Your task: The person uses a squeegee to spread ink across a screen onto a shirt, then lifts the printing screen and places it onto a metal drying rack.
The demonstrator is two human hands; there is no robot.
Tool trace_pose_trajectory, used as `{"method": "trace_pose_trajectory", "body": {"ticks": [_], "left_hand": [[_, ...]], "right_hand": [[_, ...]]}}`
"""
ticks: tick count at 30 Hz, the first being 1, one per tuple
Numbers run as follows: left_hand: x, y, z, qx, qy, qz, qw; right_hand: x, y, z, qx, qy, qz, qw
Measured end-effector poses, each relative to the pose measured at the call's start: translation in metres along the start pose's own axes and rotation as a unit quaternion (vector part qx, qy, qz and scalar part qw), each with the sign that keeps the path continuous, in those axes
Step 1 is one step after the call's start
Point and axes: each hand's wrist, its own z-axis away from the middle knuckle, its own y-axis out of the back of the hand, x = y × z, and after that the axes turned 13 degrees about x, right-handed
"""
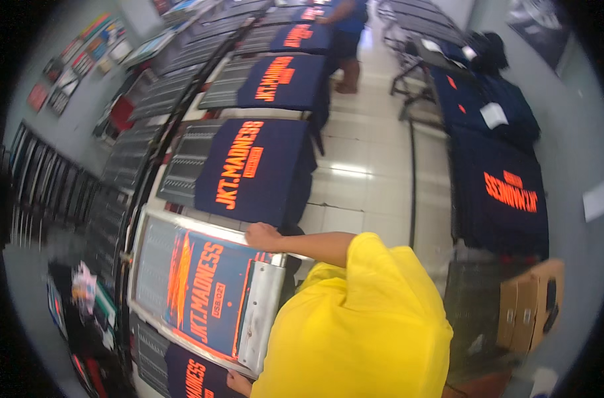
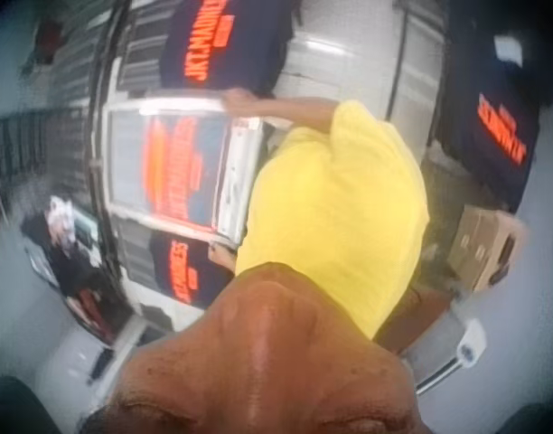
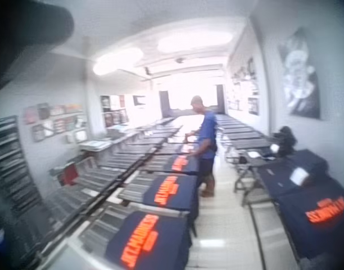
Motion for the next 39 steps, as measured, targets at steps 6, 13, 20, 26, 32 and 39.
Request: {"method": "trace_pose_trajectory", "body": {"ticks": [6, 13, 20, 26, 32, 39], "left_hand": [[0.004, -0.037, 0.017, -0.014, -0.054, -0.059, 0.997], [0.009, -0.043, -0.003, -0.018, -0.079, -0.079, 0.994], [0.008, -0.04, -0.007, -0.006, -0.077, -0.1, 0.992], [0.002, -0.032, 0.003, 0.014, -0.052, -0.116, 0.992], [-0.007, -0.018, 0.002, 0.036, -0.031, -0.125, 0.991], [0.002, -0.005, 0.012, 0.043, 0.027, -0.085, 0.995]], "right_hand": [[0.021, 0.027, 0.014, 0.038, -0.021, -0.024, 0.999], [0.02, 0.025, 0.013, 0.043, 0.001, -0.017, 0.999], [0.019, 0.019, 0.012, 0.047, -0.015, -0.015, 0.999], [0.012, 0.033, 0.012, 0.005, -0.042, -0.023, 0.999], [0.016, 0.027, 0.008, 0.004, -0.03, -0.033, 0.999], [0.03, 0.018, 0.006, -0.003, 0.001, -0.044, 0.999]]}}
